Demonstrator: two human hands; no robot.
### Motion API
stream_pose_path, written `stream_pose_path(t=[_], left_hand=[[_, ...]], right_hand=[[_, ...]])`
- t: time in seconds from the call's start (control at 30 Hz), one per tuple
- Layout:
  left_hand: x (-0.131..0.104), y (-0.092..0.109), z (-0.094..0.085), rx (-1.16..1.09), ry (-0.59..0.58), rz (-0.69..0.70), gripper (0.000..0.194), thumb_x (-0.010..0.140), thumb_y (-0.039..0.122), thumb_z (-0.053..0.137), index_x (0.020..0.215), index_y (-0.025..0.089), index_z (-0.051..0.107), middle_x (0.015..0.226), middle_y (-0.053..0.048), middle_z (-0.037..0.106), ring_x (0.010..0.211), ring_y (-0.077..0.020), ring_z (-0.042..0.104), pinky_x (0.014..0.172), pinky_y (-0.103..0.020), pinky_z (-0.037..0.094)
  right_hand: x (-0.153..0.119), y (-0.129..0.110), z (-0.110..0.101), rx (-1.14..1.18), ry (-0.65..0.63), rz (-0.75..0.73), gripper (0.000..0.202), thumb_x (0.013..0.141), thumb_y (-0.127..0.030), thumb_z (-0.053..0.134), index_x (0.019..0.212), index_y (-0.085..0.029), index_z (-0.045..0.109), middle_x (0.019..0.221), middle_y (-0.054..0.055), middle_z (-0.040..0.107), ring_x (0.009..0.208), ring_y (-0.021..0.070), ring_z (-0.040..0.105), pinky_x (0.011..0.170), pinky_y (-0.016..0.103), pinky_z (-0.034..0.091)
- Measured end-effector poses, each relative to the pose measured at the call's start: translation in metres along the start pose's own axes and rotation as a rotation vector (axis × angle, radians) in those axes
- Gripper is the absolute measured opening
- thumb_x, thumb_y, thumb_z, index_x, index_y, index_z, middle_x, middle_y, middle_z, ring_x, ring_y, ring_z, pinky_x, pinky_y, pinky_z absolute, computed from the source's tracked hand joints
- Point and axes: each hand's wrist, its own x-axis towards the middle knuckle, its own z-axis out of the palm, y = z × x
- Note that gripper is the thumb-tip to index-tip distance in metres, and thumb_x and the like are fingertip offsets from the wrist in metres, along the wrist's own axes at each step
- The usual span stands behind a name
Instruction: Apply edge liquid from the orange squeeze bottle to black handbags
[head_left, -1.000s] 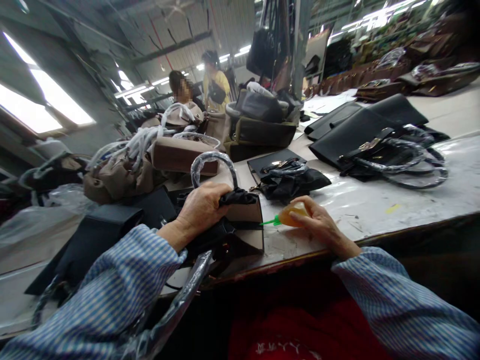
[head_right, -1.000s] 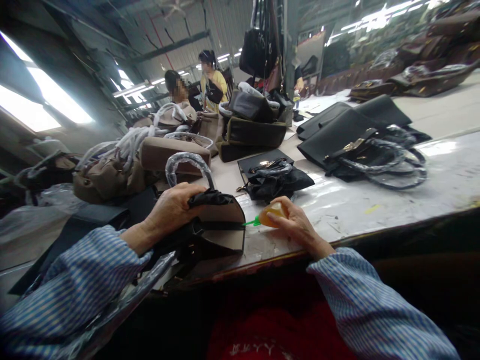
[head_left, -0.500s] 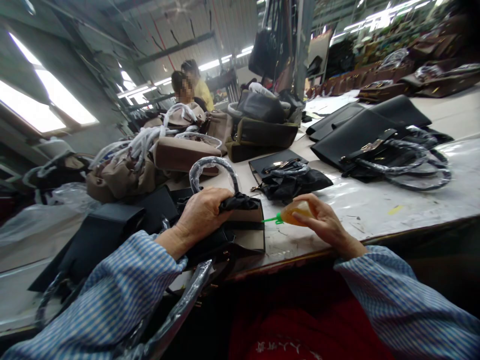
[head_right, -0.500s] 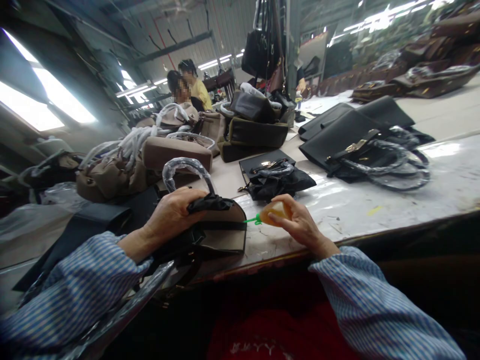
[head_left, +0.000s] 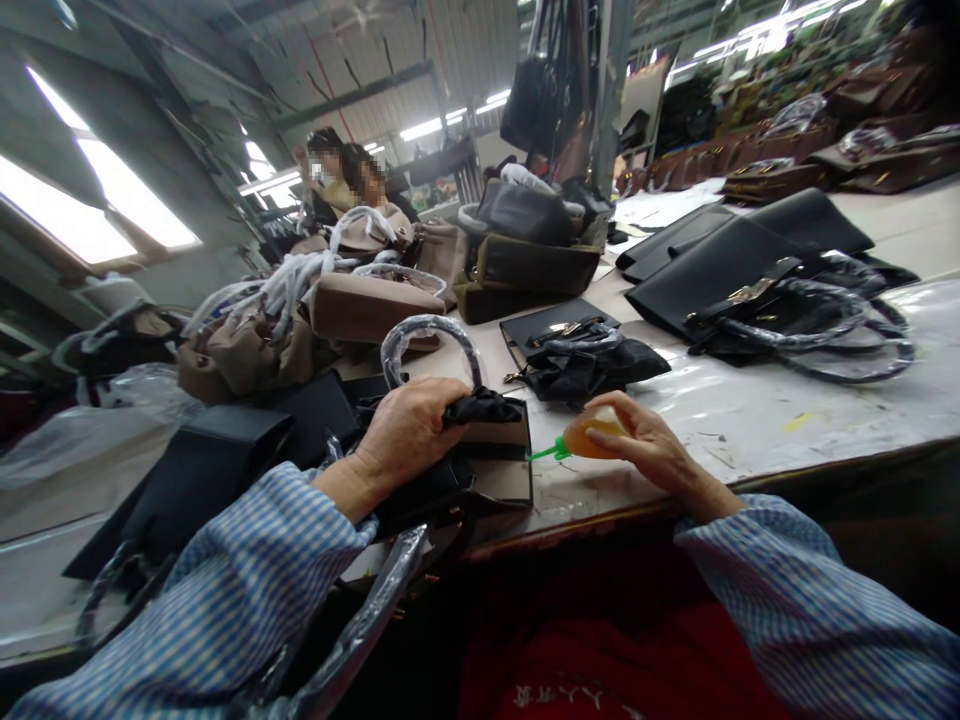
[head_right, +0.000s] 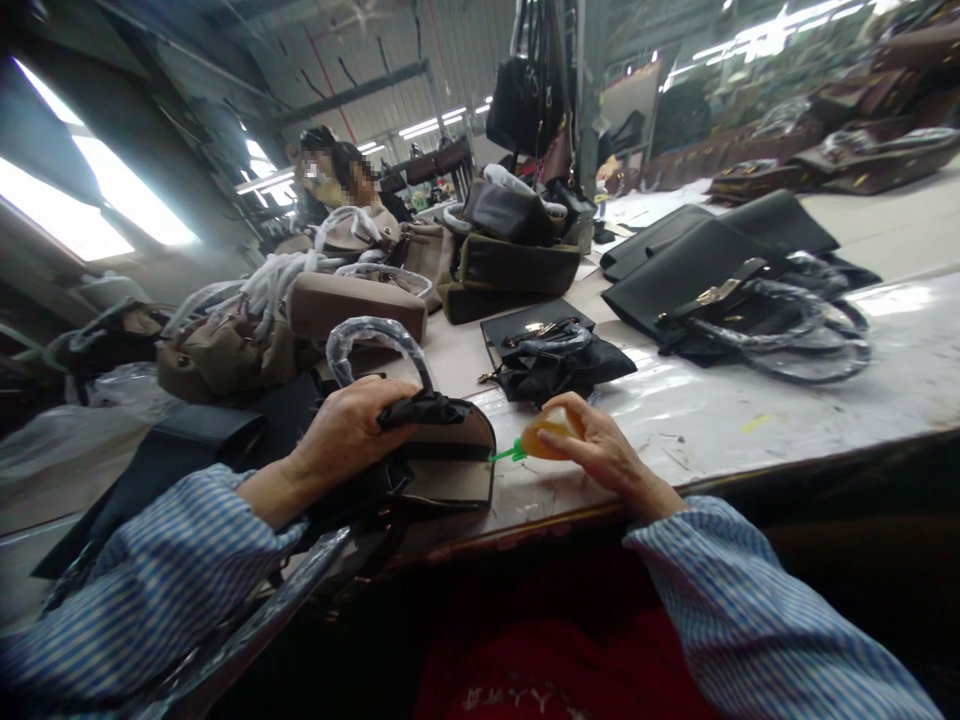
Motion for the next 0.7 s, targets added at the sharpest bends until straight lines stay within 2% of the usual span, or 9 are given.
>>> stream_pose_path(t=[0.2, 0.4, 0.53, 0.7], left_hand=[[-0.001, 0.0, -0.001, -0.005, -0.027, -0.033, 0.01, 0.089, 0.015, 0.072, 0.098, 0.02, 0.075, 0.099, -0.004, 0.078, 0.096, -0.0243, 0.071, 0.085, -0.033, 0.05], [0.0, 0.0, -0.001, -0.014, -0.026, -0.037, 0.013, 0.088, 0.013, 0.072, 0.098, 0.02, 0.075, 0.097, -0.003, 0.077, 0.094, -0.0229, 0.07, 0.083, -0.032, 0.049], [0.0, 0.001, -0.001, -0.007, -0.019, -0.024, 0.012, 0.087, 0.014, 0.072, 0.096, 0.021, 0.075, 0.098, -0.003, 0.077, 0.094, -0.0226, 0.07, 0.084, -0.032, 0.049], [-0.002, 0.001, 0.0, -0.01, -0.012, -0.021, 0.01, 0.087, 0.014, 0.07, 0.094, 0.022, 0.073, 0.094, -0.002, 0.077, 0.092, -0.0222, 0.07, 0.082, -0.031, 0.049]], right_hand=[[0.001, -0.008, -0.002, -0.067, 0.011, -0.069, 0.048, 0.086, -0.061, 0.079, 0.116, -0.025, 0.069, 0.097, 0.006, 0.072, 0.083, 0.0276, 0.067, 0.076, 0.041, 0.052], [0.004, -0.014, -0.004, -0.14, -0.002, -0.108, 0.048, 0.089, -0.063, 0.074, 0.117, -0.024, 0.068, 0.096, 0.007, 0.073, 0.078, 0.0268, 0.067, 0.073, 0.041, 0.053], [0.007, -0.018, -0.004, -0.116, -0.051, -0.099, 0.048, 0.089, -0.064, 0.074, 0.116, -0.024, 0.069, 0.097, 0.007, 0.074, 0.081, 0.0272, 0.069, 0.071, 0.038, 0.053], [0.008, -0.018, -0.003, -0.124, 0.006, -0.042, 0.05, 0.087, -0.066, 0.075, 0.114, -0.024, 0.069, 0.092, 0.006, 0.075, 0.077, 0.0276, 0.069, 0.07, 0.039, 0.054]])
